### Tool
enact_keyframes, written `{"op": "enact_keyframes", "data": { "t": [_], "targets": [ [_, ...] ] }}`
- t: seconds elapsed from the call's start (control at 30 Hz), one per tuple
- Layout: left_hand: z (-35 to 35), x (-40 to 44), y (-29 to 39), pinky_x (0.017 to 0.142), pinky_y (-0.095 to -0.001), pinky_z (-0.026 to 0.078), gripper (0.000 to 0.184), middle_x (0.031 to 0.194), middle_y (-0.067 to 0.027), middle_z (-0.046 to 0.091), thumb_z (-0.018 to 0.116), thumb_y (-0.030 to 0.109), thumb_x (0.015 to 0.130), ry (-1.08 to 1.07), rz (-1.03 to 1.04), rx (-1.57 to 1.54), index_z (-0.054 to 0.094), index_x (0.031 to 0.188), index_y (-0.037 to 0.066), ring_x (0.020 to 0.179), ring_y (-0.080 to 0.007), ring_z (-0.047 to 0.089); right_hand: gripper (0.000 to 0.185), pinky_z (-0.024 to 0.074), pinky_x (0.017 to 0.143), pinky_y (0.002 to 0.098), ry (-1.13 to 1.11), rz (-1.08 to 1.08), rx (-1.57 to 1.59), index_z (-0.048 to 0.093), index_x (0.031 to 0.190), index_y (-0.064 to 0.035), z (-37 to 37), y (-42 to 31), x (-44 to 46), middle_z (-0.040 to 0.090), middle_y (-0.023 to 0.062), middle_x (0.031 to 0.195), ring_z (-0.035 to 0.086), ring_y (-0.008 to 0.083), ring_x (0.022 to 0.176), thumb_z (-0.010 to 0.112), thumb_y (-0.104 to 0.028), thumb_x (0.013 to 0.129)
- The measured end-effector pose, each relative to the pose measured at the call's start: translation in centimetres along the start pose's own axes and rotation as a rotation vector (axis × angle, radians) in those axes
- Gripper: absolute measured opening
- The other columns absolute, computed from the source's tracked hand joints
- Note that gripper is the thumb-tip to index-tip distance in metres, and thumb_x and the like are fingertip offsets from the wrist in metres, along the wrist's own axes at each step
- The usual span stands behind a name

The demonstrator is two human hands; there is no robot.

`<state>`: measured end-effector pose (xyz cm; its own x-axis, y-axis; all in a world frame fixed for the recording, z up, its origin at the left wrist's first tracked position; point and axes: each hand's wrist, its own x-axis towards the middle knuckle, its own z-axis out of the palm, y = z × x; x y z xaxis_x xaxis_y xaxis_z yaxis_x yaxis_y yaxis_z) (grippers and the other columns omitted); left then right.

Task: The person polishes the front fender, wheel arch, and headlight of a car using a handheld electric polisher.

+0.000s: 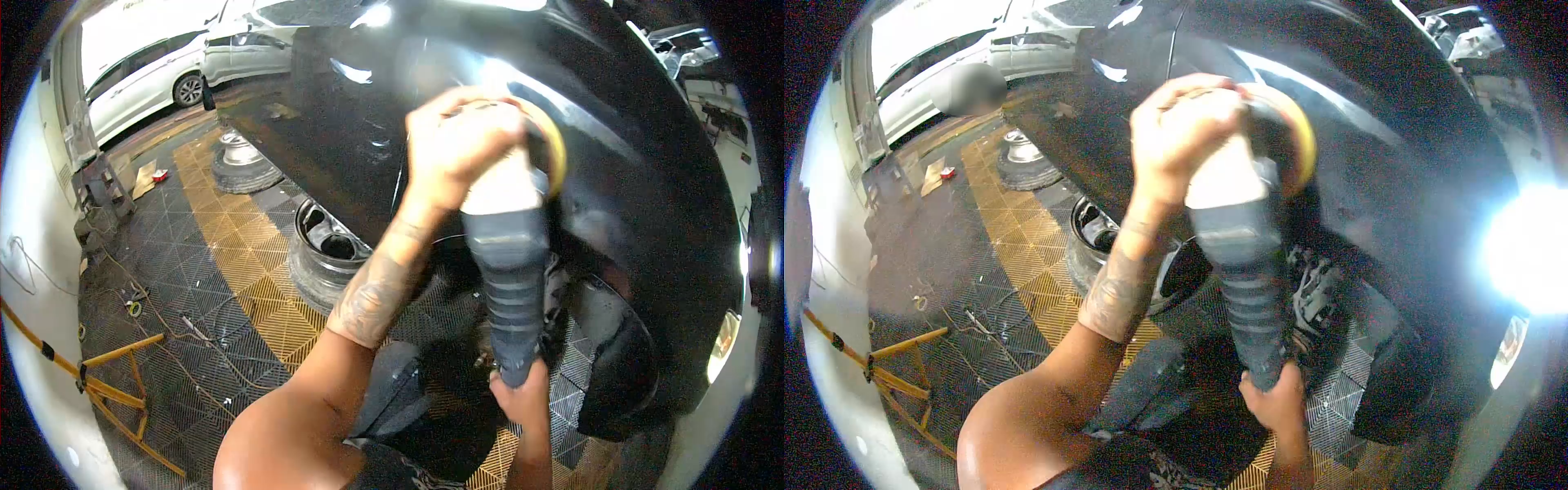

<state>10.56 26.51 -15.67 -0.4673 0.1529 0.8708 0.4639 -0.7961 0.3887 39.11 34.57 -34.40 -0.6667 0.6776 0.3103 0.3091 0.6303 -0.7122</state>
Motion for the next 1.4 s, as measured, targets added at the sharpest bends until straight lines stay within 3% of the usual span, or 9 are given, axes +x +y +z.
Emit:
{"op": "enact_keyframes", "data": {
  "t": [0.1,0.2,0.43,0.67,0.9,1.03,1.17,1.23,1.4],
  "targets": [
    [-8.8,-0.9,-3.8,0.095,-0.0369,0.054,0.037,0.114,-0.0218,0.071,0.063,0.011,0.093,0.070,0.257,0.495,0.059,0.123,-0.011,0.108,-0.0274,0.068,0.045,0.0529,0.080,0.0460,-0.167,-0.178,0.054,0.058,0.107,-0.0003,1.2,-2.5,4.7,0.067,0.0239,0.095,0.068,0.0409,0.088,0.079,-0.021,0.073],
    [-14.4,-4.9,-7.2,0.094,-0.0380,0.055,0.030,0.116,-0.0209,0.069,0.060,0.008,0.097,0.320,0.079,-0.241,0.062,0.120,-0.012,0.103,-0.0296,0.069,0.056,0.0526,0.088,0.0493,-0.312,-0.107,-0.184,0.057,0.121,-0.0029,2.9,-3.7,7.1,0.068,0.0262,0.103,0.066,0.0455,0.097,0.077,-0.021,0.073],
    [-21.5,-14.1,-13.6,0.103,-0.0484,0.048,0.036,0.125,-0.0232,0.062,0.052,0.017,0.103,0.352,0.093,-0.154,0.053,0.131,-0.005,0.113,-0.0338,0.061,0.070,0.0499,0.094,0.0500,-0.547,0.019,-0.374,0.050,0.136,-0.0044,5.2,-3.4,7.9,0.060,0.0334,0.117,0.060,0.0477,0.109,0.073,-0.028,0.074],
    [-14.9,-9.9,-9.8,0.094,-0.0522,0.053,0.038,0.113,-0.0246,0.066,0.075,0.013,0.088,0.096,0.134,-0.365,0.059,0.117,-0.006,0.101,-0.0337,0.066,0.069,0.0487,0.095,0.0557,-0.296,-0.013,-0.154,0.053,0.131,-0.0021,10.0,4.5,4.7,0.062,0.0338,0.111,0.059,0.0529,0.107,0.078,-0.027,0.072],
    [-17.0,-14.5,-11.4,0.098,-0.0464,0.051,0.034,0.115,-0.0255,0.066,0.063,0.016,0.095,0.307,0.022,-0.156,0.058,0.121,-0.005,0.101,-0.0349,0.067,0.069,0.0466,0.099,0.0561,-0.305,0.054,-0.199,0.052,0.133,-0.0073,8.0,3.7,3.1,0.058,0.0344,0.122,0.054,0.0534,0.117,0.078,-0.027,0.073],
    [-14.7,-11.5,-9.8,0.095,-0.0484,0.051,0.035,0.111,-0.0254,0.068,0.064,0.016,0.090,0.154,0.032,-0.173,0.059,0.119,-0.004,0.099,-0.0363,0.067,0.070,0.0472,0.099,0.0549,-0.310,0.029,-0.173,0.054,0.131,-0.0040,6.4,2.7,2.6,0.057,0.0311,0.129,0.054,0.0508,0.119,0.080,-0.029,0.072],
    [-7.9,-6.8,-5.0,0.093,-0.0488,0.052,0.038,0.108,-0.0269,0.068,0.071,0.018,0.085,-0.018,0.027,-0.137,0.062,0.115,-0.003,0.096,-0.0366,0.068,0.068,0.0526,0.089,0.0482,-0.343,0.222,0.035,0.057,0.128,-0.0029,7.5,5.5,-0.8,0.068,0.0242,0.111,0.066,0.0414,0.101,0.082,-0.028,0.071],
    [-3.9,-6.1,-3.3,0.092,-0.0487,0.053,0.039,0.107,-0.0274,0.069,0.073,0.019,0.085,-0.103,0.043,-0.119,0.063,0.115,-0.003,0.097,-0.0367,0.068,0.066,0.0533,0.088,0.0455,-0.182,0.069,0.145,0.059,0.127,-0.0026,8.5,7.6,-3.1,0.071,0.0204,0.102,0.069,0.0380,0.096,0.082,-0.027,0.070],
    [6.7,-6.8,0.0,0.090,-0.0428,0.054,0.034,0.101,-0.0277,0.070,0.073,0.018,0.085,-0.261,-0.003,-0.185,0.064,0.109,-0.005,0.093,-0.0337,0.070,0.065,0.0525,0.092,0.0439,-0.135,0.157,0.212,0.060,0.126,-0.0014,3.8,6.8,-6.6,0.070,0.0207,0.115,0.069,0.0341,0.104,0.084,-0.027,0.071]
  ]
}}
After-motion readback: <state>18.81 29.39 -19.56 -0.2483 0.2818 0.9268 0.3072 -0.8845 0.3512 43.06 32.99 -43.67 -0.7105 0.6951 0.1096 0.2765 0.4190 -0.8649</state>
